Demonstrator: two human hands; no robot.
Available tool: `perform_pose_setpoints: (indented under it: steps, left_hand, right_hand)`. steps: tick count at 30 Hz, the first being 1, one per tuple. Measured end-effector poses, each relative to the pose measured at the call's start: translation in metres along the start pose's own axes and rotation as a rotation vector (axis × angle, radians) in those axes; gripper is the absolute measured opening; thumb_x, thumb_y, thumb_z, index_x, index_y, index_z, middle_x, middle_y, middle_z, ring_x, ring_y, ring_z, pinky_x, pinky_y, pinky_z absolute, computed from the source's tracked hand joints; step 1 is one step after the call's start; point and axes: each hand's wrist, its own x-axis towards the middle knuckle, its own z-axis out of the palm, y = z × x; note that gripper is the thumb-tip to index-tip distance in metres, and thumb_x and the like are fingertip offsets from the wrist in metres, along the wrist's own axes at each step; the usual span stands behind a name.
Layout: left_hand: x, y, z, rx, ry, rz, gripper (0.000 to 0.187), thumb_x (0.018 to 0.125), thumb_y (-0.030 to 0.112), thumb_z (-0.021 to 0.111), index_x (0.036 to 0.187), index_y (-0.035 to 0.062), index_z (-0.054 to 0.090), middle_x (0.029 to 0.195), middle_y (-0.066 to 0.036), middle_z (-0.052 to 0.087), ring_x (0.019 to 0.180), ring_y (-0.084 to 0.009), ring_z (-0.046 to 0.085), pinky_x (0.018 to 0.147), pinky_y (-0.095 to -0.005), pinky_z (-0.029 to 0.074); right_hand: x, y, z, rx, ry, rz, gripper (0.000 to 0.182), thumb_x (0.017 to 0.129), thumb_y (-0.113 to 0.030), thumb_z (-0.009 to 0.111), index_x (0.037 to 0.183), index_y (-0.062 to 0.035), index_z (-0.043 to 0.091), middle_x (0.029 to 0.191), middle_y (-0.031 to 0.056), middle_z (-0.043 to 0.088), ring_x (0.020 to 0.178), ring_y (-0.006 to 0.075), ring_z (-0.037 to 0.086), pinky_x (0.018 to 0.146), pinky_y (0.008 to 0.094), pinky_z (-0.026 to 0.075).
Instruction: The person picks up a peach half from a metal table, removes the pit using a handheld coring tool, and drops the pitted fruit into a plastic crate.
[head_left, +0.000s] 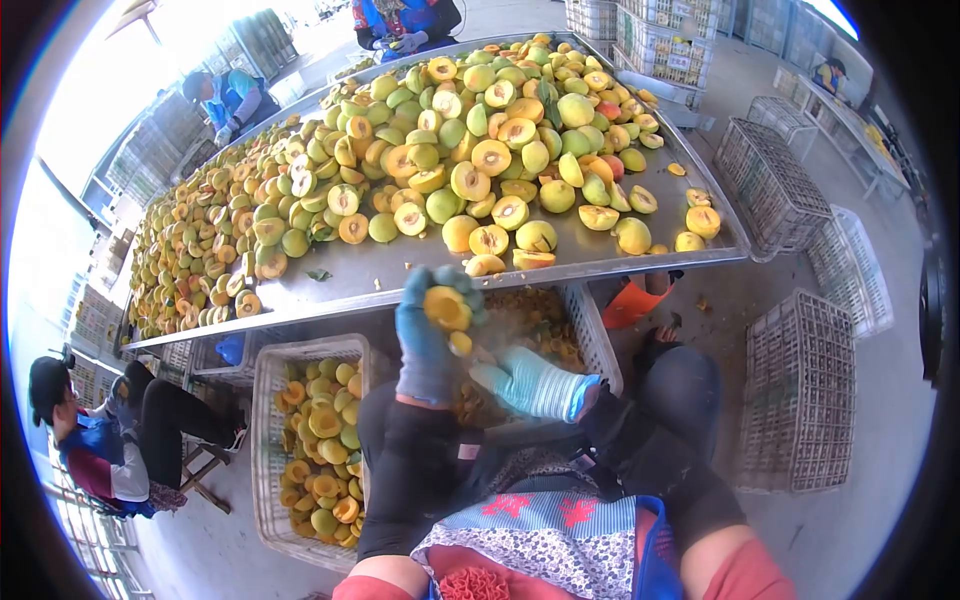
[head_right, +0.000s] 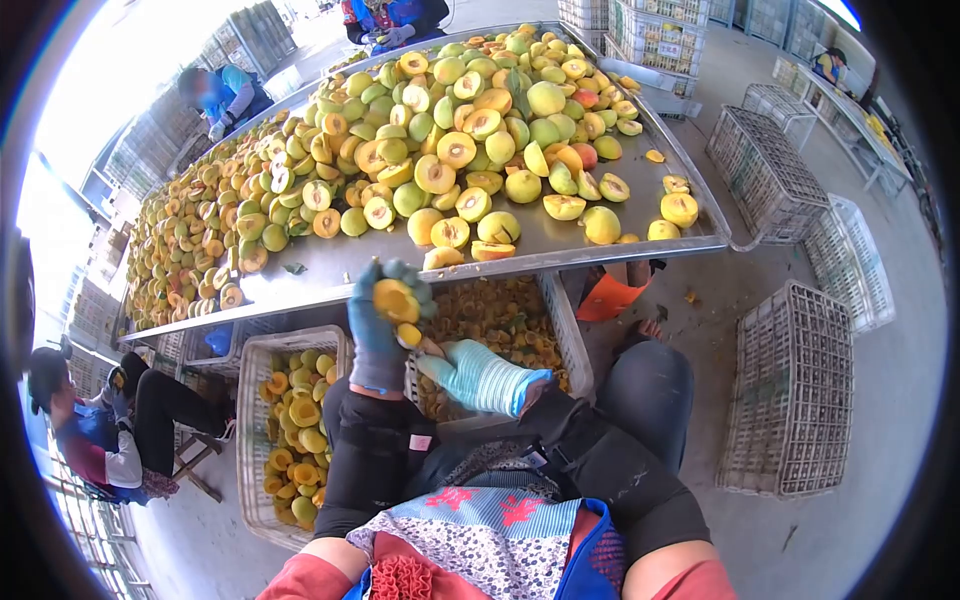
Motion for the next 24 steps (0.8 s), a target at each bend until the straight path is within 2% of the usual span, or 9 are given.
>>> perform_pose_setpoints:
  steps: [1,4,6,8,11,14,18,20,24]
  left_hand:
    - [-0.003,0.015,-0.01,0.023,0.092,0.096,0.031,0.095,0.039,0.051,0.095,0.0099,0.062,0.087,-0.006,0.064,0.074,-0.0225,0.062,0.063,-0.039,0.053]
    - [-0.039,0.068,-0.007,0.305,0.524,0.346,0.033,0.095,0.037,0.053,0.1,0.0064,0.065,0.089,-0.006,0.066,0.078,-0.022,0.064,0.066,-0.0373,0.054]
    - [-0.076,0.116,-0.044,0.921,0.548,0.371,0.036,0.093,0.035,0.057,0.102,0.0014,0.067,0.089,-0.008,0.068,0.081,-0.0189,0.064,0.067,-0.0328,0.053]
    - [-0.1,0.137,-0.055,1.615,0.853,0.454,0.036,0.092,0.029,0.059,0.097,-0.0051,0.069,0.089,-0.011,0.069,0.08,-0.015,0.061,0.071,-0.0286,0.049]
    - [-0.091,0.14,-0.025,1.649,0.729,0.542,0.034,0.092,0.026,0.059,0.104,-0.0051,0.068,0.09,-0.01,0.069,0.081,-0.016,0.062,0.074,-0.0287,0.049]
    - [-0.023,0.106,-0.014,1.561,0.384,0.501,0.036,0.092,0.022,0.061,0.12,-0.0002,0.062,0.106,-0.013,0.069,0.09,-0.0181,0.064,0.082,-0.0306,0.05]
    - [0.064,0.054,0.01,1.956,-0.103,0.502,0.053,0.077,0.012,0.07,0.129,0.0137,0.058,0.125,-0.013,0.061,0.108,-0.0363,0.061,0.093,-0.0396,0.05]
    - [0.099,0.038,-0.005,2.002,-0.202,0.387,0.054,0.074,0.014,0.073,0.126,0.0145,0.059,0.121,-0.013,0.061,0.111,-0.0354,0.06,0.093,-0.0397,0.049]
    - [0.113,0.032,-0.005,2.08,-0.035,0.304,0.052,0.07,0.015,0.076,0.12,0.0135,0.06,0.12,-0.016,0.06,0.109,-0.0342,0.059,0.091,-0.0388,0.05]
  right_hand:
    - [0.001,0.007,0.001,-0.316,0.098,-0.101,0.044,0.095,-0.04,0.055,0.108,0.0008,0.061,0.084,0.0231,0.066,0.078,0.0389,0.066,0.072,0.0464,0.051]
    - [-0.008,0.025,-0.01,-0.554,0.204,0.007,0.041,0.094,-0.04,0.055,0.107,-0.0014,0.061,0.088,0.0263,0.065,0.084,0.0426,0.064,0.074,0.0493,0.051]
    - [-0.012,0.021,-0.017,-0.523,0.276,-0.01,0.039,0.094,-0.04,0.054,0.107,-0.0037,0.06,0.087,0.0254,0.066,0.082,0.0417,0.065,0.075,0.0507,0.051]
    - [-0.018,0.002,-0.021,-0.522,0.317,0.057,0.038,0.095,-0.04,0.054,0.107,-0.0045,0.06,0.087,0.025,0.067,0.081,0.0416,0.066,0.075,0.0507,0.051]
    - [-0.009,0.008,-0.008,-0.481,0.356,0.003,0.038,0.093,-0.042,0.055,0.099,-0.0052,0.06,0.081,0.0232,0.067,0.08,0.0416,0.066,0.073,0.0509,0.052]
    - [-0.008,0.005,-0.006,-0.461,0.351,-0.034,0.036,0.093,-0.042,0.055,0.098,-0.006,0.06,0.081,0.0229,0.068,0.081,0.0425,0.066,0.073,0.0519,0.052]
    - [-0.01,0.008,-0.015,-0.416,0.349,-0.039,0.035,0.092,-0.04,0.055,0.103,-0.0063,0.057,0.083,0.0233,0.068,0.082,0.0426,0.066,0.073,0.0524,0.051]
    - [-0.013,0.006,-0.022,-0.436,0.34,0.001,0.035,0.092,-0.04,0.056,0.103,-0.0064,0.057,0.082,0.0231,0.068,0.082,0.0423,0.066,0.072,0.0525,0.051]
    - [-0.009,0.01,-0.022,-0.425,0.408,-0.054,0.035,0.092,-0.039,0.056,0.102,-0.0062,0.057,0.077,0.022,0.067,0.077,0.0426,0.066,0.069,0.053,0.051]
